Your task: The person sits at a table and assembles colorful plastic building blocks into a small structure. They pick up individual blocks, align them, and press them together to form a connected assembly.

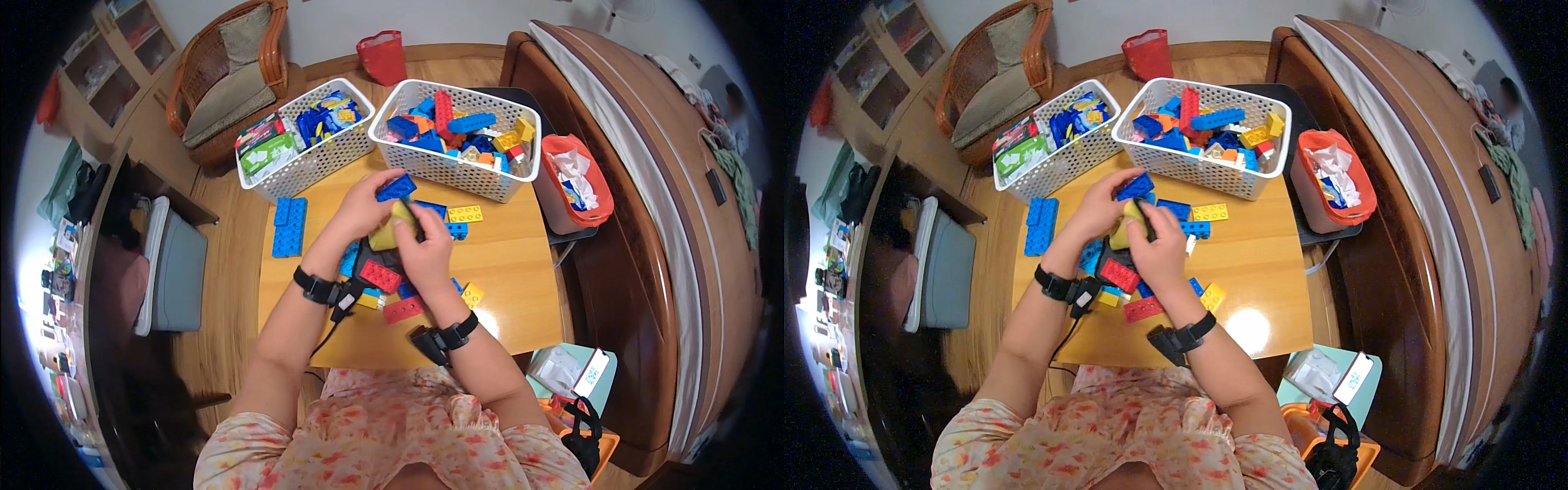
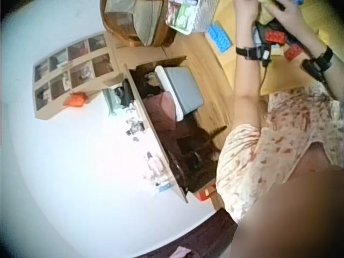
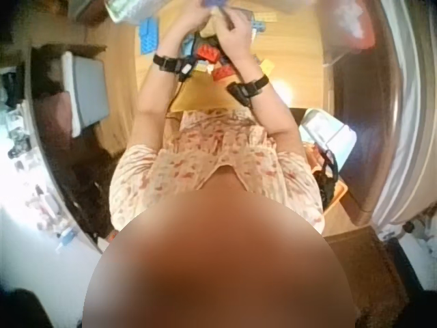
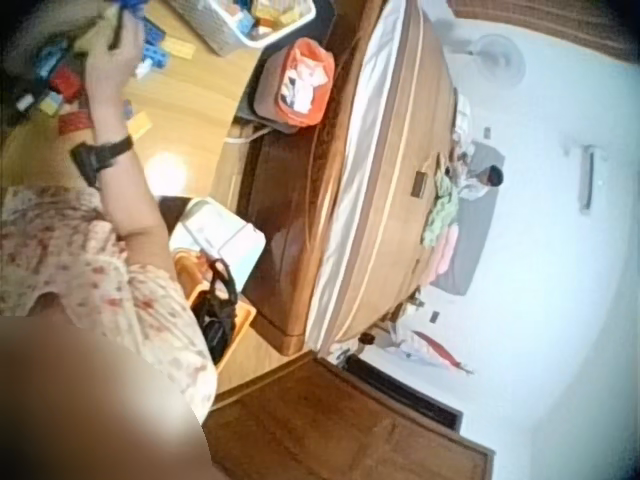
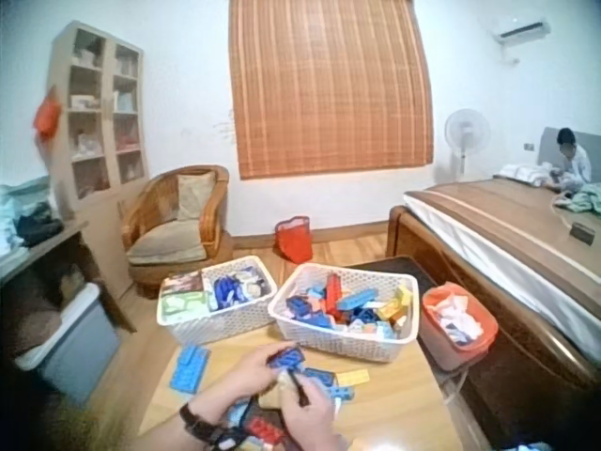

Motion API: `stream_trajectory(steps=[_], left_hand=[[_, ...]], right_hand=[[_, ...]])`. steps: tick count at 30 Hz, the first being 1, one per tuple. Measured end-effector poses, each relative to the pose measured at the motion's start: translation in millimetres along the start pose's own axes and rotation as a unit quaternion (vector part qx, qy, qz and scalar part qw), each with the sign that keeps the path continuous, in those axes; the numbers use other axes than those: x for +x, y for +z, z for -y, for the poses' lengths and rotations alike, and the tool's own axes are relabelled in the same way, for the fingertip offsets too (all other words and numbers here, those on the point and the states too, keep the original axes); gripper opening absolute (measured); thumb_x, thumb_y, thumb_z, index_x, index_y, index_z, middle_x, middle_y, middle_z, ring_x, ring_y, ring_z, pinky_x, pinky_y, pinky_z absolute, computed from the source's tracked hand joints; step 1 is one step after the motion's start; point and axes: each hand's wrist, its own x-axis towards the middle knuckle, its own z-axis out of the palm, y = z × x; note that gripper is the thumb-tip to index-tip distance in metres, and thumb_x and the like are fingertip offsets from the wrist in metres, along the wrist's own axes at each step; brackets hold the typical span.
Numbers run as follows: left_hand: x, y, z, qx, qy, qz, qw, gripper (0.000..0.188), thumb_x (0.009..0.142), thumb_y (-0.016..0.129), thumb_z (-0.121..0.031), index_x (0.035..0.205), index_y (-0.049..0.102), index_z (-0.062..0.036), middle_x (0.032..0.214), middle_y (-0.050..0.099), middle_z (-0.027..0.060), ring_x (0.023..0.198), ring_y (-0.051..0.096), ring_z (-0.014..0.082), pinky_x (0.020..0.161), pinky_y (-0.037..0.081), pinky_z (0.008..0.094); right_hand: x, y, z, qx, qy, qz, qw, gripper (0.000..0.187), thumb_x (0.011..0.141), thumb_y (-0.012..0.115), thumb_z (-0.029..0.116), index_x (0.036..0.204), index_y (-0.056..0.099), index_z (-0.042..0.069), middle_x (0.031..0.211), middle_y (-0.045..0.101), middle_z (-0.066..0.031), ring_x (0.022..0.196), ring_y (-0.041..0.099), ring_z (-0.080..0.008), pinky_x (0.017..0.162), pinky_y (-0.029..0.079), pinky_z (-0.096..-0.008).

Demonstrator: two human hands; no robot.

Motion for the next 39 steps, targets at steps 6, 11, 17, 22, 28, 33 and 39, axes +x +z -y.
stream_trajectory(steps=[6,11,17,22,28,33,39], left_hand=[[-65,7,-10,-0.365,-0.057,0.015,0.929,0.048,0.102,0.055,-0.027,0.143,0.047,-0.0045,0.097,0.062,0.0000,0.067,0.050,0.0044,0.054,0.040,0.0196],[-74,12,1,-0.474,-0.061,-0.080,0.875,0.044,0.109,0.036,-0.036,0.136,0.052,-0.0050,0.100,0.060,-0.0012,0.064,0.046,0.0016,0.047,0.034,0.0174],[-75,17,9,-0.522,-0.058,-0.165,0.835,0.038,0.108,0.039,-0.026,0.129,0.057,0.0002,0.113,0.061,0.0042,0.097,0.052,0.0088,0.091,0.044,0.0260],[-80,18,12,-0.506,-0.086,-0.087,0.854,0.040,0.106,0.045,-0.033,0.129,0.059,-0.0037,0.085,0.056,-0.0036,0.068,0.047,0.0032,0.057,0.037,0.0198],[-86,10,0,-0.464,-0.084,0.045,0.881,0.046,0.103,0.053,-0.028,0.139,0.050,0.0016,0.077,0.050,-0.0024,0.061,0.044,0.0055,0.051,0.033,0.0196],[-82,15,13,-0.485,-0.070,0.012,0.872,0.037,0.105,0.047,-0.031,0.116,0.059,0.0014,0.071,0.055,0.0020,0.056,0.049,0.0084,0.050,0.040,0.0218],[-82,16,13,-0.409,-0.069,-0.034,0.909,0.040,0.106,0.042,-0.035,0.095,0.060,-0.0013,0.068,0.060,0.0050,0.054,0.056,0.0108,0.051,0.045,0.0238]], right_hand=[[3,1,-4,-0.002,-0.034,0.032,0.999,0.026,0.088,0.071,0.009,0.110,0.068,-0.004,0.091,0.063,-0.0141,0.081,0.063,-0.0263,0.072,0.050,-0.0326],[-8,14,4,-0.077,-0.102,0.098,0.987,0.022,0.085,0.074,0.010,0.106,0.072,0.002,0.085,0.061,-0.0122,0.075,0.063,-0.0263,0.065,0.050,-0.0331],[-14,17,2,-0.098,-0.170,0.215,0.957,0.022,0.079,0.075,0.006,0.102,0.074,0.007,0.084,0.062,-0.0097,0.074,0.063,-0.0257,0.063,0.050,-0.0337],[-9,17,1,-0.065,-0.120,0.113,0.984,0.019,0.083,0.073,0.004,0.103,0.071,0.001,0.084,0.065,-0.0117,0.072,0.063,-0.0228,0.063,0.049,-0.0309],[-6,6,-16,0.019,0.087,0.044,0.995,0.024,0.093,0.068,0.015,0.109,0.068,-0.002,0.098,0.068,-0.0090,0.088,0.063,-0.0161,0.082,0.050,-0.0295],[-7,6,0,0.133,0.133,0.100,0.977,0.024,0.095,0.065,0.010,0.113,0.066,-0.005,0.098,0.063,-0.0083,0.081,0.065,-0.0150,0.071,0.052,-0.0273],[-6,7,2,0.029,0.048,0.174,0.983,0.023,0.090,0.069,0.006,0.108,0.066,-0.008,0.089,0.062,-0.0097,0.063,0.065,-0.0156,0.059,0.052,-0.0268]])
